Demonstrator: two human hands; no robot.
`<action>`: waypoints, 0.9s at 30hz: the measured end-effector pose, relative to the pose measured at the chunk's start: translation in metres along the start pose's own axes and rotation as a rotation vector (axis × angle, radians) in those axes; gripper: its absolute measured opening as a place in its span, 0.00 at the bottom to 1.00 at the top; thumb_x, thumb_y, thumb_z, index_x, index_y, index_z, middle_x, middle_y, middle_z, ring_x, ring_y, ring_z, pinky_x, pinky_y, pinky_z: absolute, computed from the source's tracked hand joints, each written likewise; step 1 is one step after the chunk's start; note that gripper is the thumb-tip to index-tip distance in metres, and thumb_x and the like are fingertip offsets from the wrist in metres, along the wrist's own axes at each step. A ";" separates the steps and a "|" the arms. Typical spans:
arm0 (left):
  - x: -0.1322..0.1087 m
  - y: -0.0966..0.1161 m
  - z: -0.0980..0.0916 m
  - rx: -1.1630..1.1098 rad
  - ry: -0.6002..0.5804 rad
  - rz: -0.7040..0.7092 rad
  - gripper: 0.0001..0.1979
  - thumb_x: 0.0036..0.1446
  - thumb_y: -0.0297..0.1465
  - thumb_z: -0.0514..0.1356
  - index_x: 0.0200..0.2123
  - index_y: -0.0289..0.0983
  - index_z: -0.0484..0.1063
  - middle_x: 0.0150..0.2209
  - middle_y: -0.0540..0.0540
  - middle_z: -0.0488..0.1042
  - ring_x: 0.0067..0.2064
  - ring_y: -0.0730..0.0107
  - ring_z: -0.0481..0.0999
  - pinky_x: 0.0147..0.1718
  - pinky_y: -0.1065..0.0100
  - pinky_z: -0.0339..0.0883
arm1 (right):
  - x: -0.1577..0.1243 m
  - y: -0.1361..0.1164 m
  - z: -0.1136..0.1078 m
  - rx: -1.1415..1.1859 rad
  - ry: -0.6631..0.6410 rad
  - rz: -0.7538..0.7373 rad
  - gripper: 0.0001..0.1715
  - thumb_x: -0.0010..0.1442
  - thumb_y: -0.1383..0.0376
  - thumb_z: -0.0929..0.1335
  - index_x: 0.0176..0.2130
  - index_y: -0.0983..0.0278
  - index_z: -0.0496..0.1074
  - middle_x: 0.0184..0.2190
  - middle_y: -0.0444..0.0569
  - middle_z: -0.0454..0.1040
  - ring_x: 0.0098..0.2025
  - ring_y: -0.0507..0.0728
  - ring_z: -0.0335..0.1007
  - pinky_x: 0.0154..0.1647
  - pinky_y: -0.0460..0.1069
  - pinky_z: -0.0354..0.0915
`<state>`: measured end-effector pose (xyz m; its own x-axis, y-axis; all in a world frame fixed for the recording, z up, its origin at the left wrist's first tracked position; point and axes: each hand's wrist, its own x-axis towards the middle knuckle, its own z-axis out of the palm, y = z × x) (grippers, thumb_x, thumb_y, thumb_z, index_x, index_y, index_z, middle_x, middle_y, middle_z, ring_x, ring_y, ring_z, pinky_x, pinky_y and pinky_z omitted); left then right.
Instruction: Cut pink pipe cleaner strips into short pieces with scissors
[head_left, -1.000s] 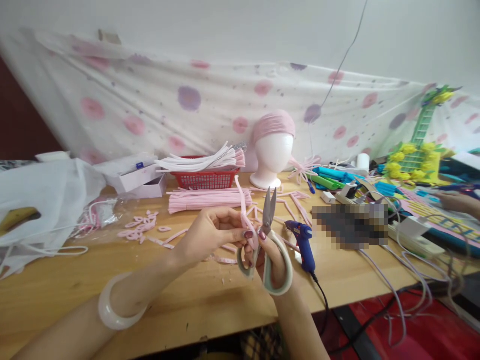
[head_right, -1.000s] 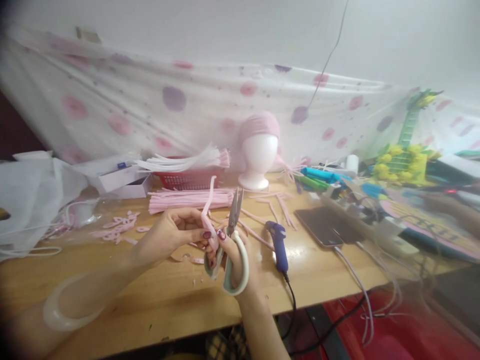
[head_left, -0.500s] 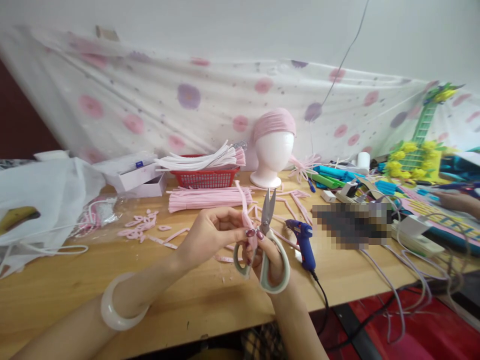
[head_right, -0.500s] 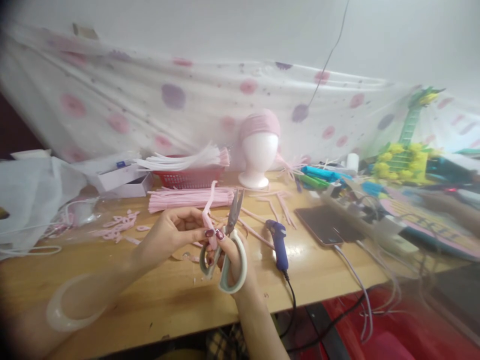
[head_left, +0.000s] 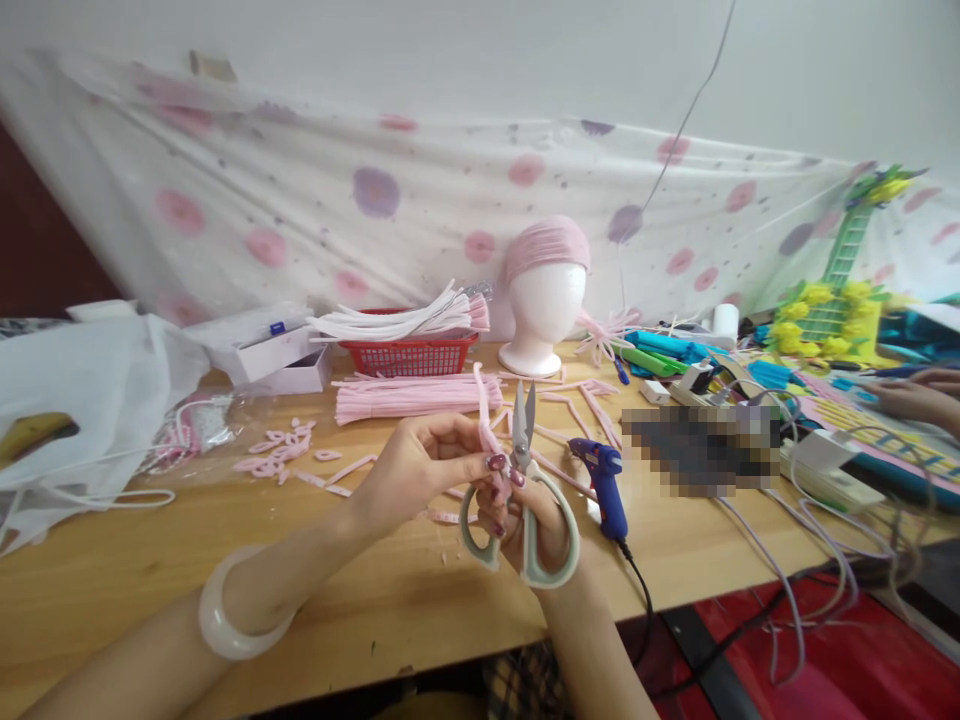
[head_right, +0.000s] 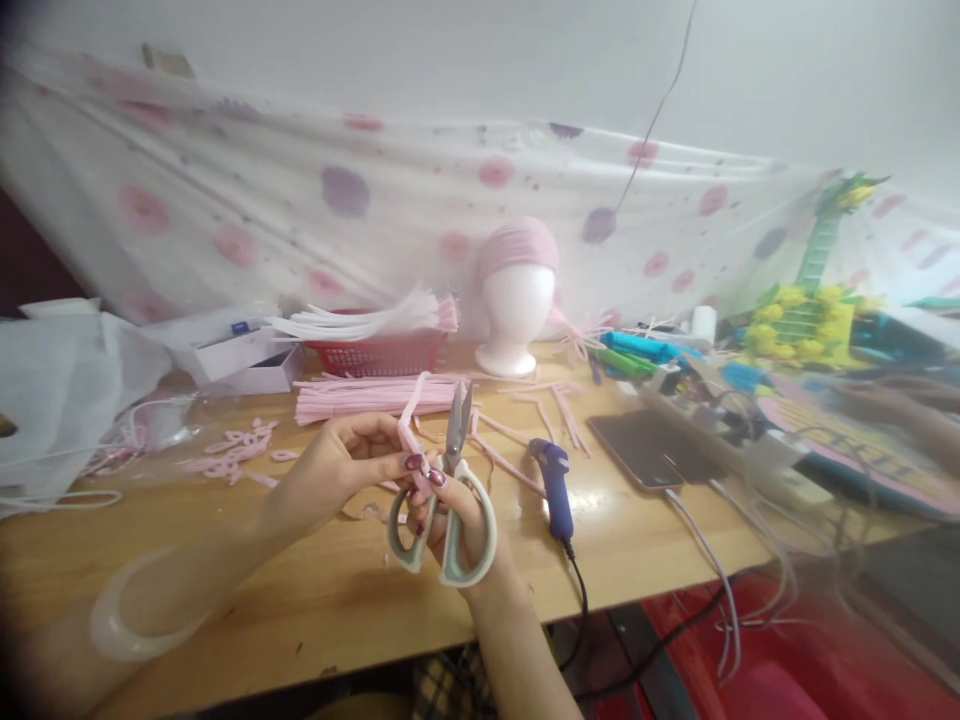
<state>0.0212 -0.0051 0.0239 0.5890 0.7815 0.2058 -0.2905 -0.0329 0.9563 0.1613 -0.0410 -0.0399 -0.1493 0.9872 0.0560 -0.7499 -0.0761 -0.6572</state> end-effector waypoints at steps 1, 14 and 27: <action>0.000 -0.001 -0.001 0.007 0.004 0.007 0.08 0.48 0.30 0.70 0.30 0.33 0.74 0.26 0.48 0.79 0.27 0.70 0.79 0.30 0.69 0.76 | 0.000 0.000 -0.001 0.017 -0.006 0.004 0.17 0.45 0.60 0.79 0.24 0.66 0.71 0.18 0.40 0.70 0.18 0.45 0.63 0.19 0.39 0.65; 0.003 -0.001 -0.007 -0.015 -0.071 -0.026 0.10 0.50 0.32 0.69 0.29 0.32 0.74 0.27 0.47 0.79 0.27 0.68 0.79 0.30 0.67 0.76 | 0.003 0.004 -0.004 0.105 -0.024 0.064 0.14 0.44 0.66 0.79 0.27 0.66 0.72 0.19 0.40 0.70 0.20 0.44 0.63 0.19 0.37 0.61; 0.007 0.002 -0.014 0.033 0.068 -0.011 0.10 0.47 0.33 0.71 0.27 0.33 0.76 0.27 0.47 0.80 0.29 0.71 0.79 0.34 0.70 0.74 | -0.005 0.003 0.002 -0.088 0.070 0.011 0.17 0.48 0.56 0.75 0.28 0.65 0.71 0.15 0.39 0.64 0.16 0.46 0.54 0.14 0.39 0.55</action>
<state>0.0141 0.0093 0.0247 0.5395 0.8221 0.1817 -0.2587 -0.0435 0.9650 0.1586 -0.0460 -0.0403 -0.1096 0.9940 -0.0028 -0.6887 -0.0779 -0.7208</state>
